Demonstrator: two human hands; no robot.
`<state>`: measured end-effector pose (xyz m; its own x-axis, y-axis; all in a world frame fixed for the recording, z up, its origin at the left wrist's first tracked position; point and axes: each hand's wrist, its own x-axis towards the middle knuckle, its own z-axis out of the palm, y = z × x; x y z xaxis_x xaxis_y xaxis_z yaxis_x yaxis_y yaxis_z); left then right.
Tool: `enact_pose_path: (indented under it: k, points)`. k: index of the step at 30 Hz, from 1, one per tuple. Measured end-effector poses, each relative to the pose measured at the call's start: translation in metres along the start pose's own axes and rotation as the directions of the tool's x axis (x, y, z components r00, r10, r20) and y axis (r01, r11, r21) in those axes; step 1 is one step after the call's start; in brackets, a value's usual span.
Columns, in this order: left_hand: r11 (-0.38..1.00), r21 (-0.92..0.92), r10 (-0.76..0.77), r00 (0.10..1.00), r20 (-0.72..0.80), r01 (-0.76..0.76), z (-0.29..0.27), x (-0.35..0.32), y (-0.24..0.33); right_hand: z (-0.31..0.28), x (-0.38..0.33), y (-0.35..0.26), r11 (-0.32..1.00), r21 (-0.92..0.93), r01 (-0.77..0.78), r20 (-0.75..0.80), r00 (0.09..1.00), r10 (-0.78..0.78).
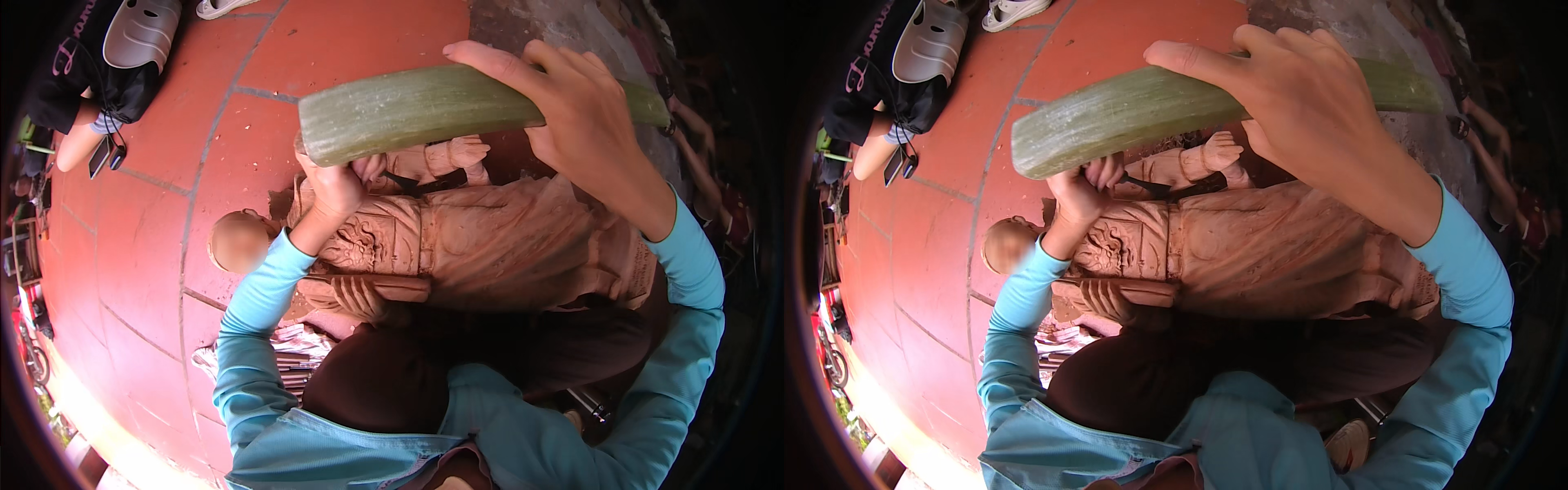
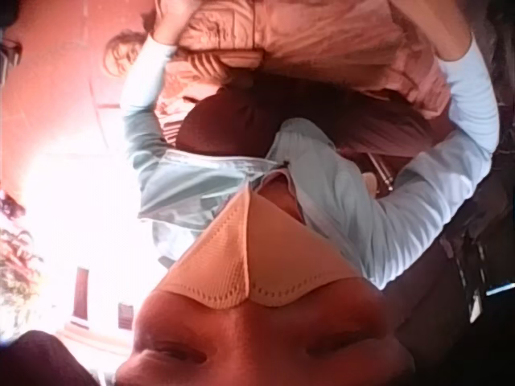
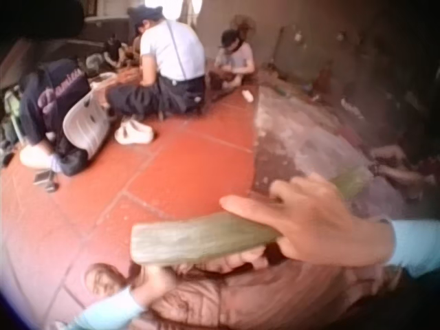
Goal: The person carves a wooden sculpture of a figure using a chisel and a mallet. They repeatedly strike the chisel to shape the wood, occasionally switching tools from a collection laid out on a cloth nearby.
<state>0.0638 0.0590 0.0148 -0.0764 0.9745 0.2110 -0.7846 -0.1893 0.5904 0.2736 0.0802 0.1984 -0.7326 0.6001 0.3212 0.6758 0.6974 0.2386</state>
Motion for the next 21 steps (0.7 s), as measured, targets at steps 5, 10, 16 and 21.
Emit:
enact_pose_path:
  k: [5,10,16,21]
  points:
    - [0.953,0.297,0.12,0.977,-0.178,-0.063,0.03,0.012,0.009,-0.002,-0.002,-0.004,0.919,0.366,-0.144,-0.06,0.982,0.178]
    - [0.799,0.585,0.303,0.933,-0.193,-0.139,0.028,0.005,0.034,-0.019,-0.008,-0.007,0.943,0.268,-0.197,0.117,0.978,0.171]
    - [0.462,0.825,0.678,0.73,-0.092,-0.326,0.042,-0.065,0.162,-0.012,-0.059,0.01,0.921,0.246,-0.303,0.149,0.95,0.273]
    - [0.162,0.901,0.7,0.596,-0.393,0.403,-0.013,-0.204,0.221,0.021,-0.1,0.026,0.878,0.241,-0.415,0.193,0.907,0.375]
